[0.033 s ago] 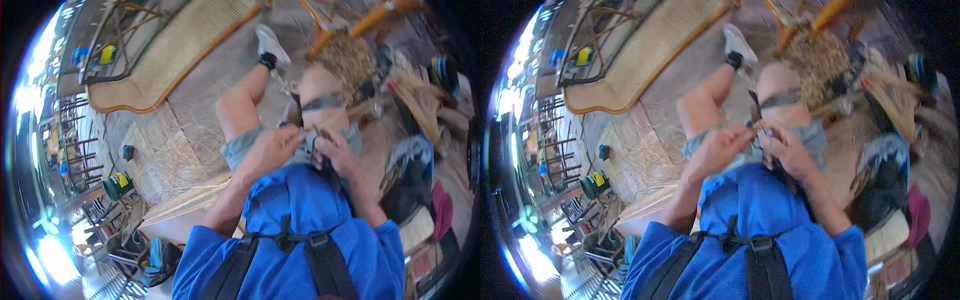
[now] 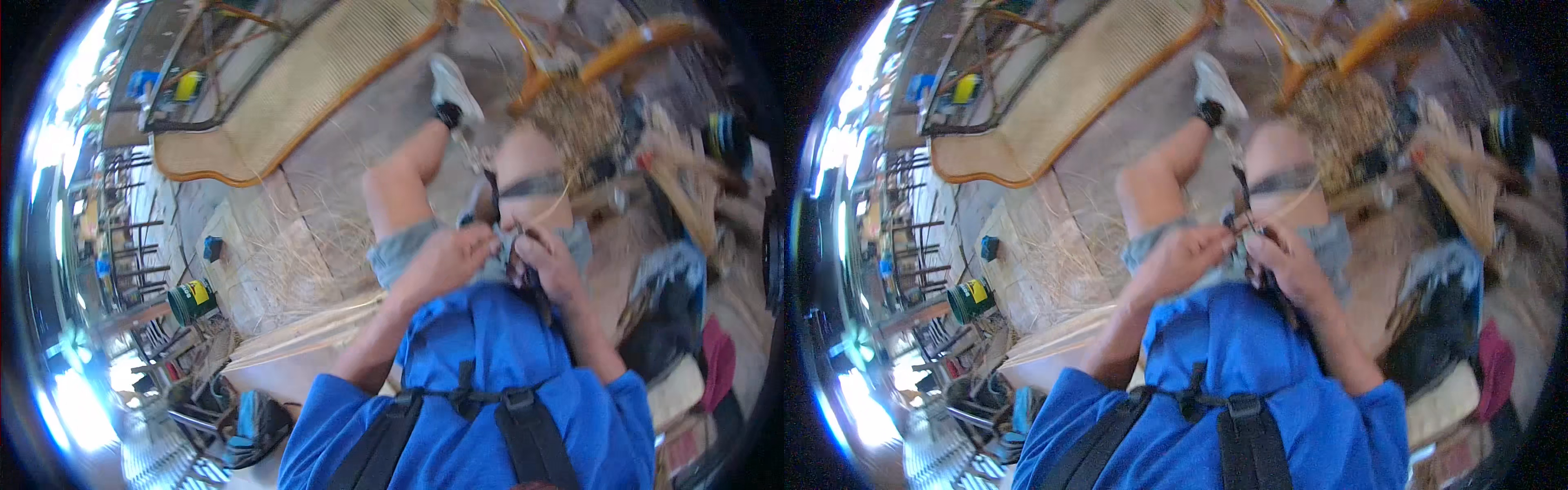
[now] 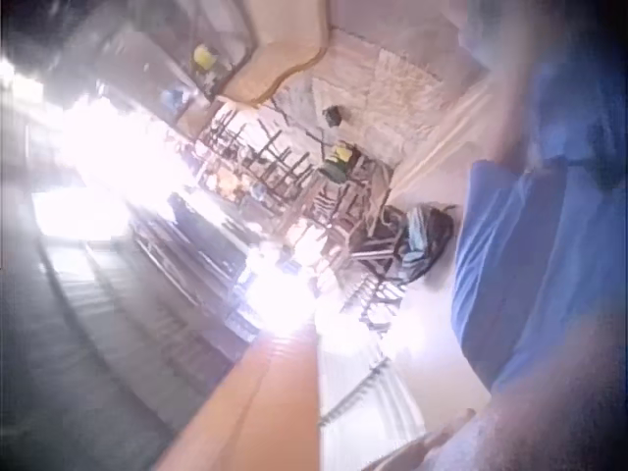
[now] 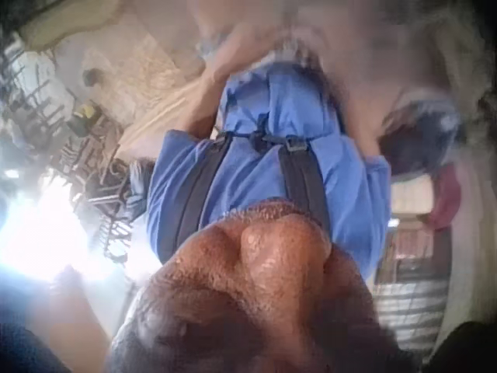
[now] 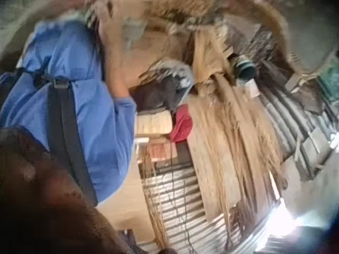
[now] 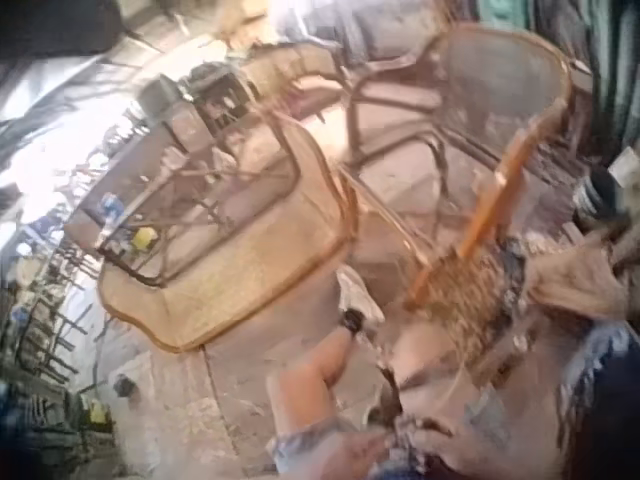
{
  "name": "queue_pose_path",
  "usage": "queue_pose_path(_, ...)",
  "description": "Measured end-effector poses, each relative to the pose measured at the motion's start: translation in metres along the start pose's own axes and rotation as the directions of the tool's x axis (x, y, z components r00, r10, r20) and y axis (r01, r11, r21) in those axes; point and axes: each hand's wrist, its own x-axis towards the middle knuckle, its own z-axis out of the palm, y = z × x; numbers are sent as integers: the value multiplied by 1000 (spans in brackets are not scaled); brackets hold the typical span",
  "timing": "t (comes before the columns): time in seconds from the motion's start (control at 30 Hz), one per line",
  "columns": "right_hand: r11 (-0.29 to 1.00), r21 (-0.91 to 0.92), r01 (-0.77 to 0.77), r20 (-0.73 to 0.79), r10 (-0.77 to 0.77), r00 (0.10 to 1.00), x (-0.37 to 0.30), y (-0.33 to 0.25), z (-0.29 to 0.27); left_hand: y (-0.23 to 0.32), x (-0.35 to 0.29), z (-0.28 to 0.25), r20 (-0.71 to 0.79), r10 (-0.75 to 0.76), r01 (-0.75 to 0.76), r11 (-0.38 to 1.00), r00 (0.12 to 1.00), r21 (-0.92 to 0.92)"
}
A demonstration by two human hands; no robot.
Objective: Strip and prepare bamboo or rattan strands using a small knife.
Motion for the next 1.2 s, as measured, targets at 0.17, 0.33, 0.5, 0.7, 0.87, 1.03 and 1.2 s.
queue_pose_path(0.17, 995, -75, 60, -165, -72, 984, 17, -4, -23, -24, -20, 19, -178, -79, 70, 996, 981, -55)
queue_pose_path(0.33, 985, -63, -163, -160, 151, 976, 15, -15, -30, -33, -22, 31, -213, -85, 33, 971, 973, -236)
queue_pose_path(0.5, 966, -256, 41, 117, -11, 993, 30, 13, -12, -1, -6, 9, -168, -85, 51, 979, 982, -200)
queue_pose_path(0.7, 997, -73, 21, -299, -42, 953, 32, -24, -47, -23, -13, 1, -187, -130, 99, 981, 974, -168)
queue_pose_path(0.87, 958, -275, -79, 21, 88, 996, 37, 14, -14, -8, -8, 14, -215, -111, 59, 970, 970, -235)
queue_pose_path(1.03, 998, -67, 15, -107, -22, 994, 33, 0, -20, -19, -13, 24, -214, -168, 127, 973, 962, -192)
queue_pose_path(1.2, 959, -267, -95, 80, 120, 990, 33, 5, 2, -21, -10, 23, -285, -150, 84, 969, 947, -232)
